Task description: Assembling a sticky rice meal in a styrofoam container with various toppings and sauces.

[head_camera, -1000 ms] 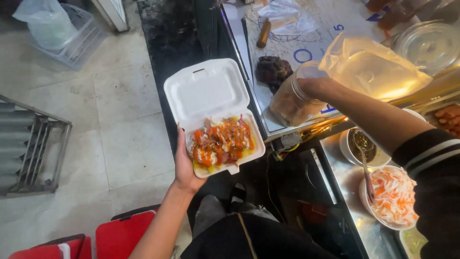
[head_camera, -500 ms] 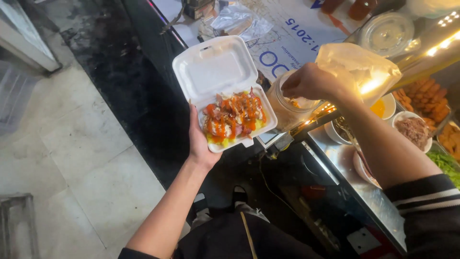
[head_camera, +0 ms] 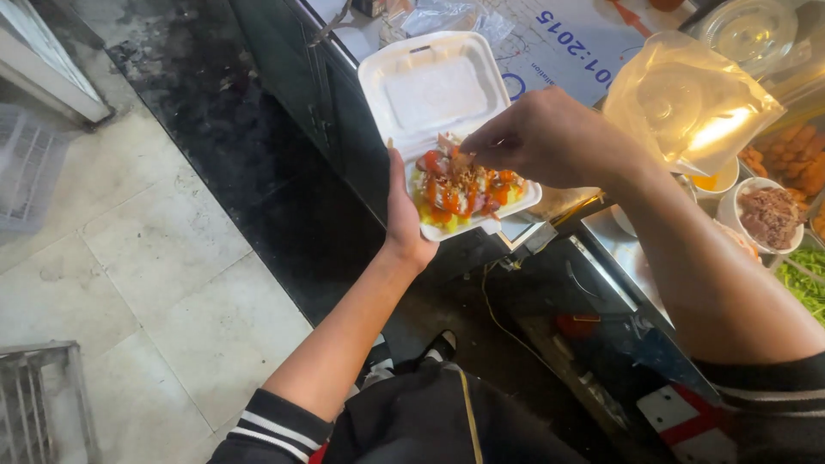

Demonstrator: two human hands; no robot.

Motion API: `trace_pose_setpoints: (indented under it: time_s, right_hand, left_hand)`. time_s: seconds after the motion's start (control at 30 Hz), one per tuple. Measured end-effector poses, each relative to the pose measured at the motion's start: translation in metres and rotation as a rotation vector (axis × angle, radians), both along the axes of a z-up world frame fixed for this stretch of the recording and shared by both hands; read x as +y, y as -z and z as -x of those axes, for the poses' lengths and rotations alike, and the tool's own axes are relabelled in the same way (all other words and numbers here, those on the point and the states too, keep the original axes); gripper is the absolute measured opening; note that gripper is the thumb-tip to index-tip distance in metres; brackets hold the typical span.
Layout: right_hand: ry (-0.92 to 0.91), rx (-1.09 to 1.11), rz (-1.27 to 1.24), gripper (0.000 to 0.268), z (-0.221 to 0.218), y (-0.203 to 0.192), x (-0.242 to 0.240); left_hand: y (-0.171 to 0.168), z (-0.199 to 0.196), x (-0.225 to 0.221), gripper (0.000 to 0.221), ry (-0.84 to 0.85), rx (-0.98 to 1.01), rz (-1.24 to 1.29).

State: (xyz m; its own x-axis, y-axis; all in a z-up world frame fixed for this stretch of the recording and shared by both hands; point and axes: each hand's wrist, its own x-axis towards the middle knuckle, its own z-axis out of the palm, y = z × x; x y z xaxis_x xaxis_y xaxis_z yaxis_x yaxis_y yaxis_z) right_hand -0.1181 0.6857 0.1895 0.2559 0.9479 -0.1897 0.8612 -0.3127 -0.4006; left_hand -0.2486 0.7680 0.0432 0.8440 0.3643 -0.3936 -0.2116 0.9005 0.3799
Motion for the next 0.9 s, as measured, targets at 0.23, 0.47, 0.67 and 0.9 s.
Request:
trace_pose_setpoints:
  time_s: [0.23,0.47,0.67,0.9]
  right_hand:
    - [0.065,-0.140,-0.031,0.020,-0.004,-0.004,-0.005]
    - [0.636,0.080,-0.085,0.015,-0.017,-0.020,-0.030]
    - [0.569,-0.282,0.204,0.028,-0.123,0.111,-0.057]
    - [0.566,-0.150,-0.023,0.039,-0.090,0.093,-0.085]
  left_hand:
    - [-0.006,0.012,0.005,0.076,-0.011,-0.042,0.006]
    - [-0.017,0.025,0.009,0.075,-0.019,-0.061,0.031]
    - [-0.019,0.042,0.011,0.080,0.106,-0.095,-0.086]
    - [-0.030,0.060,-0.008,0.081,0.162,-0.143,-0.098]
